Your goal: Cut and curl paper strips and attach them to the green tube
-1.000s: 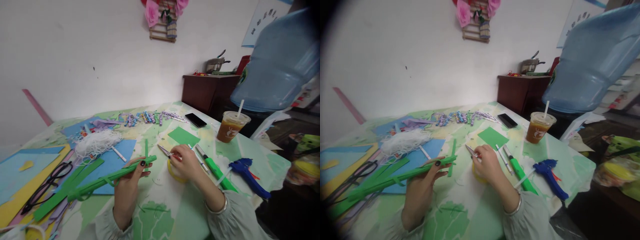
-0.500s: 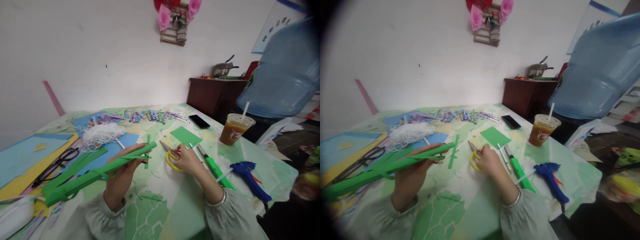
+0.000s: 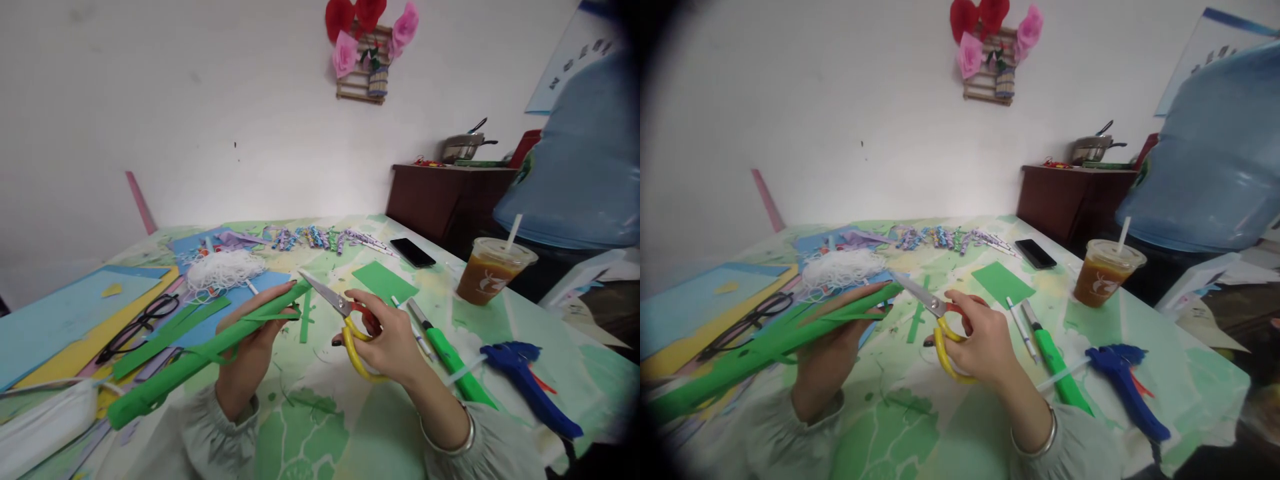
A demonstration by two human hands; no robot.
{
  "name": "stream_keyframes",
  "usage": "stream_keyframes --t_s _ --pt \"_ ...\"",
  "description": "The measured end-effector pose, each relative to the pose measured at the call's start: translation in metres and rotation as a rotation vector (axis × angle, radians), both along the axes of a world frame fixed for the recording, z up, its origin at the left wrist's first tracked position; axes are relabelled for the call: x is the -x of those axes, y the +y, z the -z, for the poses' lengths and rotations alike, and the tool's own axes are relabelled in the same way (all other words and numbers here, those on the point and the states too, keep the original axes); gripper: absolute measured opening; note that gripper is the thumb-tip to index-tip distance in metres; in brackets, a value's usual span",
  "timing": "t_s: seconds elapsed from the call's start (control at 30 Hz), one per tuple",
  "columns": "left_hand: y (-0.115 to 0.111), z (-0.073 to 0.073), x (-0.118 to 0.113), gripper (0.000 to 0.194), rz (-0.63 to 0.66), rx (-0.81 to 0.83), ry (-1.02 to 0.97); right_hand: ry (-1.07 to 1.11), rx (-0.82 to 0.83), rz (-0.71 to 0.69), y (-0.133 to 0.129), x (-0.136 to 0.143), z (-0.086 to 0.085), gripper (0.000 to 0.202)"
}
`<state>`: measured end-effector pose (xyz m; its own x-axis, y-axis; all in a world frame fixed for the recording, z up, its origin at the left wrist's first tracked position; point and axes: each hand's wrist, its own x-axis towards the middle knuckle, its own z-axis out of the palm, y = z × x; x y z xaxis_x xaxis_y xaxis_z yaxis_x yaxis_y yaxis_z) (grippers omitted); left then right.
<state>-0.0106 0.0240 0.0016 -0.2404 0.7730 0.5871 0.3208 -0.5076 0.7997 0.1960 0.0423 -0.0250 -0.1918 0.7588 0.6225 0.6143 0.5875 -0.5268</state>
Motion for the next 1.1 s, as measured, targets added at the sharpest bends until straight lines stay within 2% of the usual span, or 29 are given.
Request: stream_keyframes --t_s 0.1,0.27,0.63,0.93,1.1 --pt "0.0 0.001 -0.001 0.021 -0.034 -0.004 -0.008 -0.113 -0.108 0.05 -0.002 0.002 0.001 0.043" --pt "0.001 0.004 0.0 0.02 -0.04 -0.067 -0.046 -0.193 -0.202 0.098 -0.003 0.001 0.002 0.048" --pt "0.001 -0.004 0.001 0.019 -0.073 -0.094 -0.035 -0.198 -0.287 0.106 0.002 -0.001 0.007 0.054" --pt "0.006 0.003 0.005 0.017 -0.025 -0.098 -0.082 -0.214 -0.351 0.111 0.004 -0.004 0.011 0.054" --pt "0.008 0.006 0.003 0.017 0.077 -0.097 -0.221 -0.225 -0.381 0.101 0.005 -0.005 0.01 0.054"
